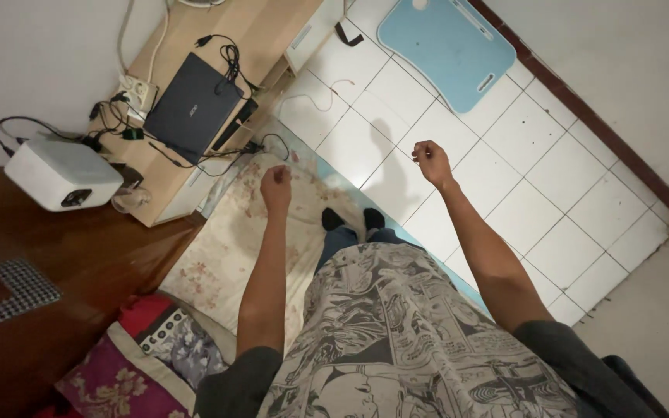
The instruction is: The person hangs a guitar on a wall hook, then coils a black cable and places it into a desk drawer. They then pick up a laptop and a power adapter from the desk, coiling the adapter cable by hand.
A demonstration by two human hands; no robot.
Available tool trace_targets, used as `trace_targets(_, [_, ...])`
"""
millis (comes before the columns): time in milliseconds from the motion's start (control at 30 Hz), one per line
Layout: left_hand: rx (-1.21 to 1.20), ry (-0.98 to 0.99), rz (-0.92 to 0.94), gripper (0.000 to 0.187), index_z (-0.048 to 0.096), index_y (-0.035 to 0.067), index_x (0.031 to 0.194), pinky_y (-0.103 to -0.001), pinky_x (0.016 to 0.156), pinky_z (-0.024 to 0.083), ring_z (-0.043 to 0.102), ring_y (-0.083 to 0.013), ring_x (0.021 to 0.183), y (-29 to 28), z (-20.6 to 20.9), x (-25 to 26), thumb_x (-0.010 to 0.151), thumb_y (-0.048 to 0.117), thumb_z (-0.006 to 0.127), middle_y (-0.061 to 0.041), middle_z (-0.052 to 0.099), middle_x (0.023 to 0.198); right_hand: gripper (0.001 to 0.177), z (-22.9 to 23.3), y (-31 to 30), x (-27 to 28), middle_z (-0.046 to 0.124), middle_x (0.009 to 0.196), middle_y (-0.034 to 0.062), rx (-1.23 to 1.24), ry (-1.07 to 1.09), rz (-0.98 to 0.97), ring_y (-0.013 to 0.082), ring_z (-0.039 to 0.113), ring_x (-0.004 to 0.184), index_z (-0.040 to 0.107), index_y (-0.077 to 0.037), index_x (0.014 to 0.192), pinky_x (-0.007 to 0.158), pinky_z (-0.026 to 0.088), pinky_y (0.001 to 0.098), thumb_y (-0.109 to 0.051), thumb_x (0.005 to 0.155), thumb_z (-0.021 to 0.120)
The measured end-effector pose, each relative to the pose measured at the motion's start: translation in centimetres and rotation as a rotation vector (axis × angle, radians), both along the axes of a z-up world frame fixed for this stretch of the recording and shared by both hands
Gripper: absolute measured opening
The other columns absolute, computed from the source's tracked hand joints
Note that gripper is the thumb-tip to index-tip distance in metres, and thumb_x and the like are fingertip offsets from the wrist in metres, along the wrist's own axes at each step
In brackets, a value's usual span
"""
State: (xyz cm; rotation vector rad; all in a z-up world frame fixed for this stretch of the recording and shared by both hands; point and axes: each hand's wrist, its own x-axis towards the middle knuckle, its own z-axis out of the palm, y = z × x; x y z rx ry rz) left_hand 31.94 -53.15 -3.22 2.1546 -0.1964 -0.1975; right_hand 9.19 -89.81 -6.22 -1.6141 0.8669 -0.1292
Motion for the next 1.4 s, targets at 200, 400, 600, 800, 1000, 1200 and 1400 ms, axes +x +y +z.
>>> trace_targets(200, [-0.083,0.050,-0.022,0.019,0.072,0.002,0.104,-0.033,0.075,0.055,0.067,-0.0175,0.079,0.0,0.1,1.1,0.097,0.020,0.070,-0.006,0.072,0.087,0.032,0.5,0.0,0.5,0.074,0.099,0.0153,-0.009,0.047,0.005,0.0218,0.074,0.090,0.065,0.004,0.116,0.078,0.059,0.0337,-0.025,0.105,0.058])
trace_targets(400, [0.006,0.026,0.004,0.019,0.072,0.000,0.101,-0.034,0.072,0.054,0.065,-0.0205,0.076,-0.4,0.9,3.2,0.096,0.018,0.072,-0.008,0.071,0.084,0.032,1.3,-0.8,2.8,0.075,0.100,0.0156,-0.032,0.020,0.001,0.0225,0.074,0.091,0.065,0.004,0.117,0.082,0.058,0.0345,-0.025,0.106,0.057])
trace_targets(600, [-0.113,0.276,-0.037,0.025,0.070,0.002,0.106,-0.038,0.068,0.054,0.065,-0.0254,0.067,-5.9,4.4,7.3,0.100,0.026,0.070,-0.013,0.070,0.078,0.031,1.5,-3.7,5.6,0.074,0.101,0.0153,-0.099,-0.017,-0.028,0.0225,0.074,0.091,0.065,0.004,0.117,0.083,0.059,0.0352,-0.024,0.106,0.058])
trace_targets(800, [-0.054,-0.159,-0.106,0.026,0.071,0.004,0.102,-0.035,0.072,0.056,0.068,-0.0202,0.076,-17.9,4.9,13.5,0.090,0.025,0.081,-0.007,0.073,0.089,0.028,0.9,-10.8,11.3,0.072,0.101,0.0134,-0.147,-0.191,-0.050,0.0207,0.073,0.092,0.063,0.005,0.117,0.083,0.060,0.0316,-0.022,0.107,0.060])
trace_targets(1000, [-0.193,-0.285,-0.166,0.025,0.070,0.004,0.104,-0.032,0.074,0.056,0.067,-0.0183,0.076,-29.8,5.7,19.3,0.091,0.022,0.082,-0.007,0.073,0.087,0.026,0.5,-18.8,18.4,0.072,0.099,0.0128,-0.159,-0.338,-0.038,0.0190,0.072,0.088,0.063,0.005,0.120,0.081,0.060,0.0318,-0.018,0.107,0.061])
trace_targets(1200, [-0.270,-0.140,-0.129,0.022,0.070,0.003,0.102,-0.029,0.072,0.057,0.069,-0.0169,0.076,-38.3,9.0,23.2,0.090,0.018,0.080,-0.008,0.074,0.088,0.026,2.2,-26.6,26.8,0.071,0.103,0.0113,-0.128,-0.461,0.050,0.0186,0.071,0.092,0.061,0.003,0.121,0.082,0.061,0.0315,-0.019,0.109,0.058])
trace_targets(1400, [-0.218,-0.216,-0.130,0.024,0.070,0.002,0.104,-0.031,0.073,0.058,0.073,-0.0184,0.080,-43.3,8.8,28.9,0.089,0.018,0.081,-0.009,0.076,0.088,0.026,3.6,-31.7,34.9,0.071,0.102,0.0084,-0.102,-0.411,0.057,0.0161,0.072,0.088,0.060,-0.001,0.123,0.073,0.056,0.0281,-0.022,0.108,0.058])
